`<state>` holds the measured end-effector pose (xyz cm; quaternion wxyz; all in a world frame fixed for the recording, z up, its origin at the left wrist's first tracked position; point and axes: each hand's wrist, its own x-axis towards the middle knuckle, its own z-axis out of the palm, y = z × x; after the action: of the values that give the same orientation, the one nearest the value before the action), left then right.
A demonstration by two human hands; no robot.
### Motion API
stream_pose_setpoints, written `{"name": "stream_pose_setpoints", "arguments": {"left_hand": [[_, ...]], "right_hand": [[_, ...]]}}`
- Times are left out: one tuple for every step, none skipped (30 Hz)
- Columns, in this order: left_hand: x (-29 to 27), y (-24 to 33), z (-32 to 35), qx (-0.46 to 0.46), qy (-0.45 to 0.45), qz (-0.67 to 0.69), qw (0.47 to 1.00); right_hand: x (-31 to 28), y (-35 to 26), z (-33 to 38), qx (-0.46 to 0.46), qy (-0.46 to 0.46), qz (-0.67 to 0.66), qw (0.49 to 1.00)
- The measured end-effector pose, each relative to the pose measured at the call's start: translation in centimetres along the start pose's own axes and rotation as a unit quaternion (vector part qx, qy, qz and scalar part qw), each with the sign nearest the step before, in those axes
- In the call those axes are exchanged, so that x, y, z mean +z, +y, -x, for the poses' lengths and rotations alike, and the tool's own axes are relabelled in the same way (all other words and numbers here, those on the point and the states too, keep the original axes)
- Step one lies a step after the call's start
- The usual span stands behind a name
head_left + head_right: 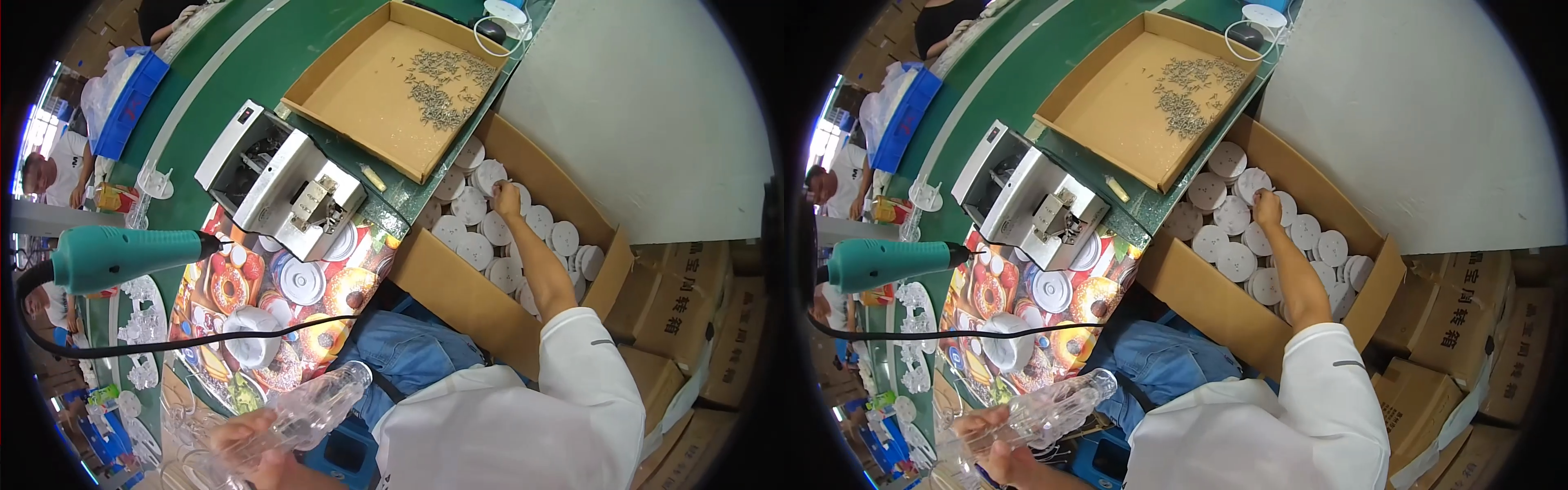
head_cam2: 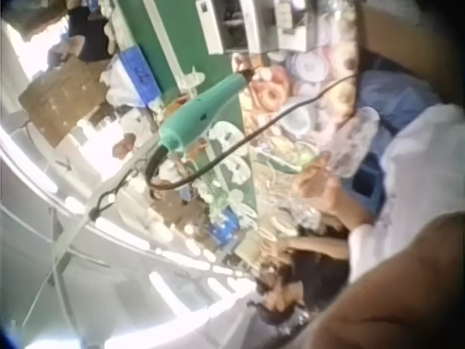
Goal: Assembling components of a light fixture using an electric screwdriver at a factory workstation.
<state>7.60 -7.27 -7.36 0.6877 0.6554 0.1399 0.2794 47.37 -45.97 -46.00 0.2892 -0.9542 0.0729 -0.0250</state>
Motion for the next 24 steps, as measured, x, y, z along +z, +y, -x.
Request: {"name": "stream_pose_setpoints", "arguments": {"left_hand": [[0.9,-0.1,-0.3,-0.012,0.000,-0.038,0.999],[2.7,-0.6,-0.8,-0.025,-0.007,-0.069,0.997],[4.7,-1.1,-1.2,-0.049,-0.005,-0.064,0.997],[6.6,-1.5,-1.6,-0.072,-0.004,-0.060,0.996],[7.7,-2.0,-2.0,-0.076,-0.063,-0.064,0.993],[9.2,-1.7,-2.5,-0.083,-0.121,-0.121,0.982],[10.7,-3.3,-2.8,0.062,-0.139,-0.197,0.968],[11.7,-4.0,-3.4,0.099,-0.182,-0.236,0.949],[12.9,-5.0,-3.4,0.029,-0.210,-0.228,0.950],[14.9,-5.8,-3.5,0.029,-0.204,-0.195,0.959],[16.8,-7.0,-3.3,0.019,-0.213,-0.227,0.950],[18.2,-7.8,-3.3,0.000,-0.222,-0.280,0.934],[19.5,-8.7,-3.5,0.005,-0.223,-0.271,0.936],[20.7,-9.6,-3.7,-0.021,-0.250,-0.297,0.921],[21.6,-9.8,-3.7,-0.046,-0.272,-0.331,0.902],[22.3,-9.9,-3.8,-0.043,-0.268,-0.332,0.903],[23.0,-10.1,-3.9,-0.049,-0.278,-0.332,0.900],[23.5,-10.3,-4.0,-0.056,-0.287,-0.333,0.896],[23.7,-10.5,-3.9,-0.055,-0.287,-0.330,0.898],[23.7,-10.6,-4.0,-0.057,-0.293,-0.329,0.896],[23.7,-10.7,-4.1,-0.060,-0.299,-0.329,0.893],[23.5,-10.8,-4.4,-0.060,-0.298,-0.329,0.894],[23.3,-10.8,-4.3,-0.068,-0.299,-0.329,0.893],[23.1,-10.8,-4.2,-0.076,-0.299,-0.330,0.892]], "right_hand": [[-1.4,-1.1,0.7,-0.032,-0.023,-0.019,0.999],[-3.6,-1.5,1.3,-0.060,-0.039,-0.032,0.997],[-5.6,-1.5,1.8,-0.060,-0.031,-0.024,0.997],[-7.4,-1.4,2.3,-0.123,0.009,-0.053,0.991],[-8.9,-2.0,2.8,-0.189,0.044,-0.083,0.977],[-10.7,-2.5,3.2,-0.122,-0.019,-0.196,0.973],[-13.0,-3.4,3.8,-0.124,-0.013,-0.189,0.974],[-15.0,-5.0,4.4,-0.045,-0.082,-0.377,0.922],[-17.0,-6.5,5.2,0.036,-0.148,-0.545,0.824],[-18.8,-8.1,6.1,0.006,-0.144,-0.574,0.806],[-20.6,-9.6,7.0,-0.001,-0.142,-0.569,0.810],[-22.0,-11.4,7.8,0.011,-0.157,-0.588,0.794],[-23.4,-12.6,8.5,0.023,-0.166,-0.605,0.779],[-24.4,-13.5,9.0,0.022,-0.162,-0.608,0.777],[-25.2,-14.5,9.5,0.017,-0.162,-0.608,0.777],[-25.7,-15.4,9.9,-0.015,-0.175,-0.603,0.778],[-26.5,-16.2,10.4,-0.045,-0.183,-0.594,0.782],[-27.2,-16.9,11.1,-0.047,-0.181,-0.591,0.785],[-27.9,-17.8,11.8,-0.072,-0.208,-0.566,0.794],[-28.5,-18.8,12.3,-0.099,-0.236,-0.541,0.801],[-29.0,-19.7,12.7,-0.101,-0.236,-0.540,0.802],[-29.3,-20.6,13.0,-0.119,-0.252,-0.495,0.823],[-29.7,-21.1,13.5,-0.135,-0.266,-0.447,0.843],[-29.8,-21.5,13.9,-0.135,-0.267,-0.446,0.844]]}}
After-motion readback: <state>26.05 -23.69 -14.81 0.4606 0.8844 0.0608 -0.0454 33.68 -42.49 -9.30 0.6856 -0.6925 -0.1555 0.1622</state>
